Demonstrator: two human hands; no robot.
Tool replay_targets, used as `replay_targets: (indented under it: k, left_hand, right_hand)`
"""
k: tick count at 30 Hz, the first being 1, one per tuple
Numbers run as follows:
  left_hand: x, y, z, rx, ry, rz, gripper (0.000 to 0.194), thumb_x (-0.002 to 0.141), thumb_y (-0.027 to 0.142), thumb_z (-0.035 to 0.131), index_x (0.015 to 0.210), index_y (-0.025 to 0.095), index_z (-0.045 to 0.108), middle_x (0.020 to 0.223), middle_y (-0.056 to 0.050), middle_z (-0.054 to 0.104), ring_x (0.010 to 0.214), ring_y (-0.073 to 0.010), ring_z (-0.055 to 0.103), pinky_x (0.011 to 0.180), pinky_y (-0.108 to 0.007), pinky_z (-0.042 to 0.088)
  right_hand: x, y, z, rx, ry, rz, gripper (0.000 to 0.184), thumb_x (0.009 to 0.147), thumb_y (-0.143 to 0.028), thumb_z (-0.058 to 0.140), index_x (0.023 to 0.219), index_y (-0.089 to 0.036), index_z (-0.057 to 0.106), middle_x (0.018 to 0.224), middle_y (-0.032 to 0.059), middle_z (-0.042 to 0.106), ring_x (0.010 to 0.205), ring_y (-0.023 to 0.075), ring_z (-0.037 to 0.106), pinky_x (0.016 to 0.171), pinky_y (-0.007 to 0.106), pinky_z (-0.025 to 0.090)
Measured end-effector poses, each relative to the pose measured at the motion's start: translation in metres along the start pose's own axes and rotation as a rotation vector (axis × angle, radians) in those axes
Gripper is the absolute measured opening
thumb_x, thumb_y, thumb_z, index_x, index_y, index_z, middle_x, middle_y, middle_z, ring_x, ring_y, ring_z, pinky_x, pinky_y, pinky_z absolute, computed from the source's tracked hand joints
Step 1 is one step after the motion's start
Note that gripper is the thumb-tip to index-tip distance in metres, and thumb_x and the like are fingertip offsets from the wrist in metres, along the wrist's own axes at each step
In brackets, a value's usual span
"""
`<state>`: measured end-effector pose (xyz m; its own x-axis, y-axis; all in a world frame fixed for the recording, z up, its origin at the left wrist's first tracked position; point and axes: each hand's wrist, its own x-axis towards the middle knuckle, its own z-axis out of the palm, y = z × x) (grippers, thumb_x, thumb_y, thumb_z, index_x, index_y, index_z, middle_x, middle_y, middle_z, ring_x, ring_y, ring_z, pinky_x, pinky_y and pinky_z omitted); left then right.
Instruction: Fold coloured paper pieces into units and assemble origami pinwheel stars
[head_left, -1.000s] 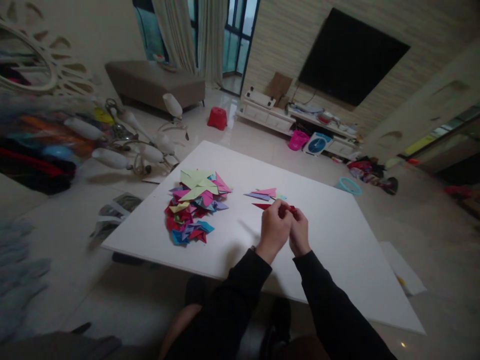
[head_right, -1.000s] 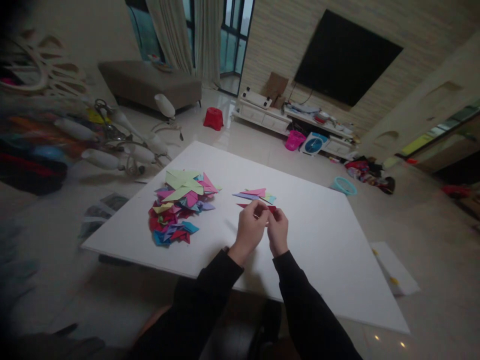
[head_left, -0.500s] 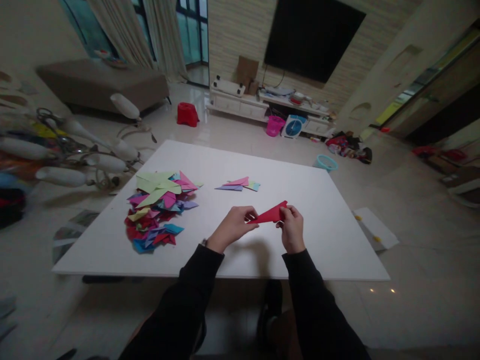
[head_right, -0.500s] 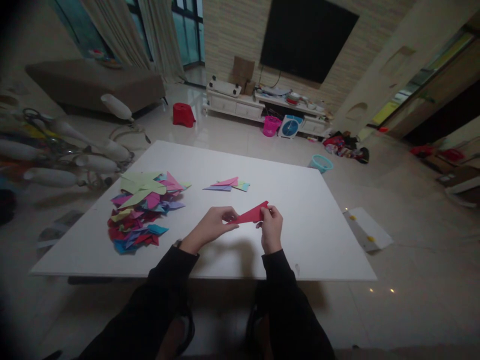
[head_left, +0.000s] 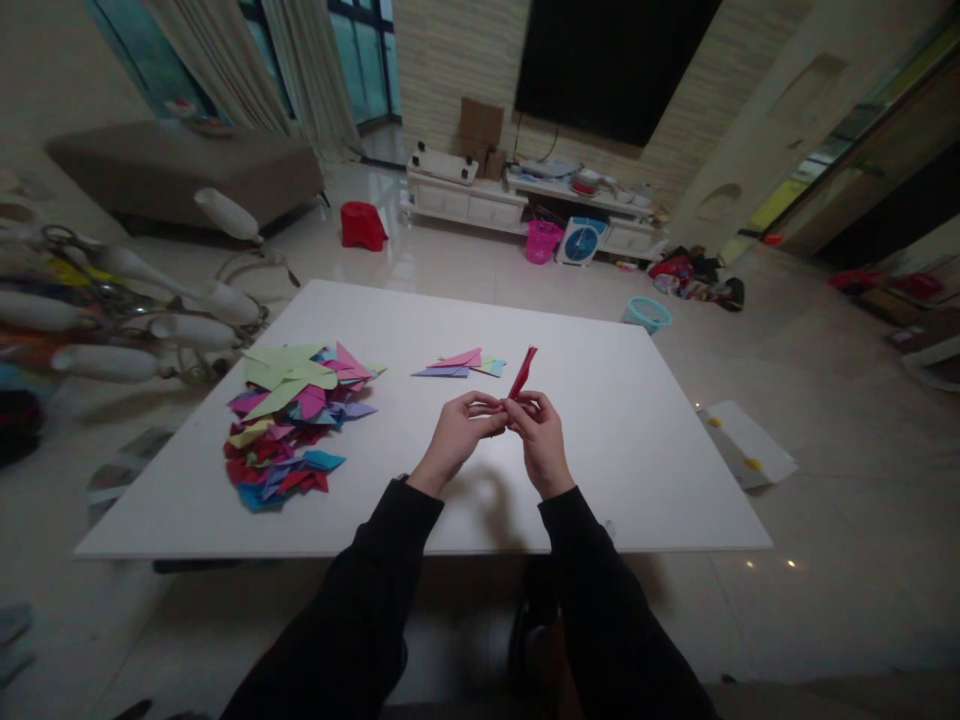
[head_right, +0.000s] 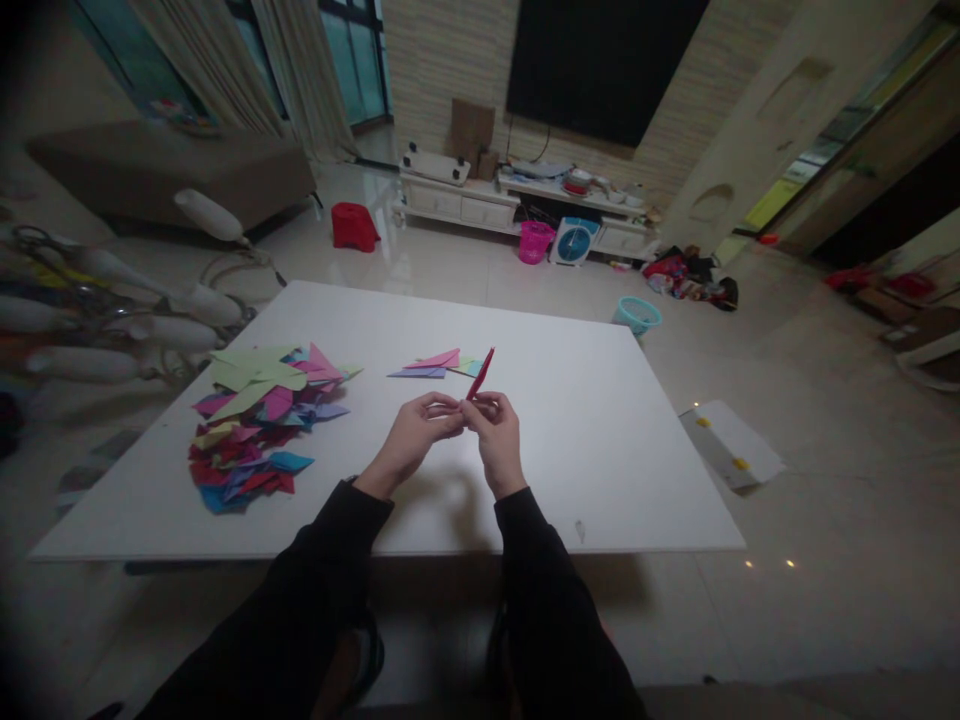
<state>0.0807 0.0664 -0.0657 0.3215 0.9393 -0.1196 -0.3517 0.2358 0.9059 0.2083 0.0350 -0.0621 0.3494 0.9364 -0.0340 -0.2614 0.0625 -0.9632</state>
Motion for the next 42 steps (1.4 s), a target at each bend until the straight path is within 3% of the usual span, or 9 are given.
replay_targets:
  k: [7, 15, 22, 30, 34, 42]
  left_hand:
    - [-0.01, -0.002, 0.013, -0.189, 0.018, 0.011, 0.045, 0.057, 0.03, 0.095, 0.086, 0.012, 0.065, 0.08, -0.006, 0.075, 0.073, -0.0163, 0.071, 0.077, -0.033, 0.059]
    - [-0.018, -0.006, 0.011, -0.379, 0.047, -0.083, 0.047, 0.053, 0.027, 0.096, 0.085, 0.013, 0.064, 0.079, -0.004, 0.075, 0.072, -0.0116, 0.07, 0.07, -0.022, 0.057]
    - [-0.006, -0.008, 0.009, -0.357, 0.053, -0.099, 0.049, 0.052, 0.031, 0.097, 0.083, 0.014, 0.063, 0.079, -0.004, 0.074, 0.071, -0.0132, 0.072, 0.063, -0.019, 0.055]
    - [-0.002, -0.006, 0.014, -0.05, 0.084, 0.044, 0.048, 0.054, 0.027, 0.095, 0.09, 0.012, 0.068, 0.081, -0.006, 0.073, 0.071, -0.0173, 0.071, 0.067, -0.029, 0.06]
    - [-0.002, -0.011, 0.015, -0.106, 0.056, -0.001, 0.046, 0.061, 0.032, 0.092, 0.094, 0.012, 0.068, 0.084, -0.008, 0.074, 0.072, -0.018, 0.073, 0.069, -0.03, 0.059]
    - [-0.007, -0.015, 0.02, -0.274, 0.008, -0.075, 0.05, 0.059, 0.034, 0.094, 0.093, 0.014, 0.063, 0.078, -0.004, 0.074, 0.071, -0.0182, 0.075, 0.062, -0.022, 0.056]
  right_hand:
    - [-0.009, 0.0, 0.008, 0.037, 0.057, -0.077, 0.032, 0.072, -0.041, 0.082, 0.088, -0.021, 0.063, 0.079, -0.0009, 0.07, 0.071, 0.0135, 0.063, 0.064, 0.026, 0.044]
    - [-0.011, 0.004, 0.006, 0.016, 0.033, -0.06, 0.03, 0.073, -0.04, 0.081, 0.087, -0.02, 0.065, 0.075, -0.0013, 0.069, 0.062, 0.0118, 0.059, 0.061, 0.026, 0.043]
    - [0.0, 0.004, 0.005, 0.053, 0.011, -0.072, 0.018, 0.071, -0.027, 0.077, 0.078, -0.02, 0.062, 0.063, -0.0049, 0.064, 0.056, 0.0101, 0.054, 0.06, 0.025, 0.042]
    - [0.009, 0.007, 0.006, 0.023, 0.096, -0.081, 0.014, 0.068, -0.024, 0.073, 0.077, -0.019, 0.063, 0.067, -0.0036, 0.065, 0.058, 0.0114, 0.056, 0.057, 0.025, 0.045]
    - [0.006, 0.004, 0.003, 0.022, 0.107, -0.075, 0.017, 0.068, -0.028, 0.074, 0.077, -0.019, 0.062, 0.068, -0.0035, 0.064, 0.059, 0.0112, 0.056, 0.056, 0.025, 0.048]
    - [0.003, 0.001, -0.002, 0.023, 0.119, -0.077, 0.02, 0.068, -0.031, 0.075, 0.077, -0.019, 0.062, 0.07, -0.0036, 0.062, 0.06, 0.0111, 0.056, 0.052, 0.023, 0.047]
